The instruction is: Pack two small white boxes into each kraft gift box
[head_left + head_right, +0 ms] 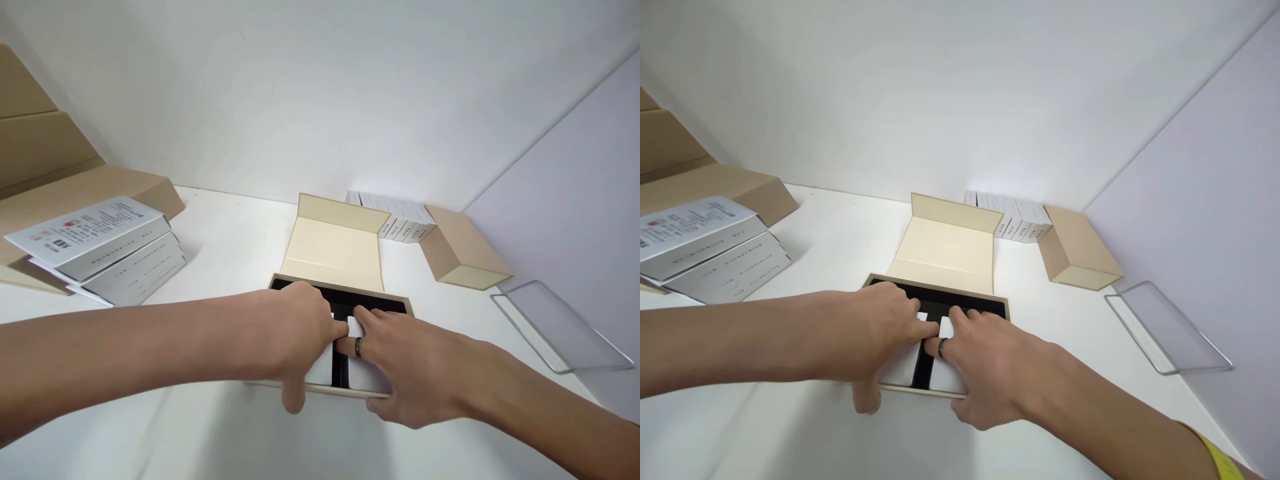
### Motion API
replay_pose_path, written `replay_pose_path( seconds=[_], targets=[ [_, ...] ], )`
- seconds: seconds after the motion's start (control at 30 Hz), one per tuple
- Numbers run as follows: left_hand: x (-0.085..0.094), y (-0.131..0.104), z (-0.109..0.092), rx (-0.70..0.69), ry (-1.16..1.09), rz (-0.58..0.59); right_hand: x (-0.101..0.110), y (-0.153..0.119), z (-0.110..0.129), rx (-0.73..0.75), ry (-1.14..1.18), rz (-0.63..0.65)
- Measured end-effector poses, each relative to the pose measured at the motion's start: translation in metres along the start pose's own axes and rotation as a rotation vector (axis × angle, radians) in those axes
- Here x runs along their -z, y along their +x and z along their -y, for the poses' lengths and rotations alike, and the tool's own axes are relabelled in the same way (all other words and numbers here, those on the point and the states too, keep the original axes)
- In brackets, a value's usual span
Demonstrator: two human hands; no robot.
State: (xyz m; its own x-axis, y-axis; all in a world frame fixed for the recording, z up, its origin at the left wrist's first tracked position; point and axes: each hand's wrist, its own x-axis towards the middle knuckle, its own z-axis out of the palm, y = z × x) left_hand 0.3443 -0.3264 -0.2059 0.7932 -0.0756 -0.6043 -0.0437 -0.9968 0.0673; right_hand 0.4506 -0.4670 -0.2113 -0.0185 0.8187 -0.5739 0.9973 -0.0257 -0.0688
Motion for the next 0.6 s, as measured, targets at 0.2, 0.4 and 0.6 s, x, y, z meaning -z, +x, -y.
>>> replay_pose_path(
  seconds=[0.2,0.4,0.6],
  targets=[
    [-0.010,0.002,-0.002,0.007,-0.062,-0.063,-0.002,-0.003,-0.003,0.049,0.008,-0.027],
    [-0.016,-0.001,-0.002,-0.023,-0.053,-0.069,0.000,-0.005,-0.001,0.067,-0.040,-0.008],
    [-0.025,0.002,-0.001,-0.033,-0.109,-0.146,-0.002,-0.005,0.000,0.094,-0.017,-0.033]
  ],
)
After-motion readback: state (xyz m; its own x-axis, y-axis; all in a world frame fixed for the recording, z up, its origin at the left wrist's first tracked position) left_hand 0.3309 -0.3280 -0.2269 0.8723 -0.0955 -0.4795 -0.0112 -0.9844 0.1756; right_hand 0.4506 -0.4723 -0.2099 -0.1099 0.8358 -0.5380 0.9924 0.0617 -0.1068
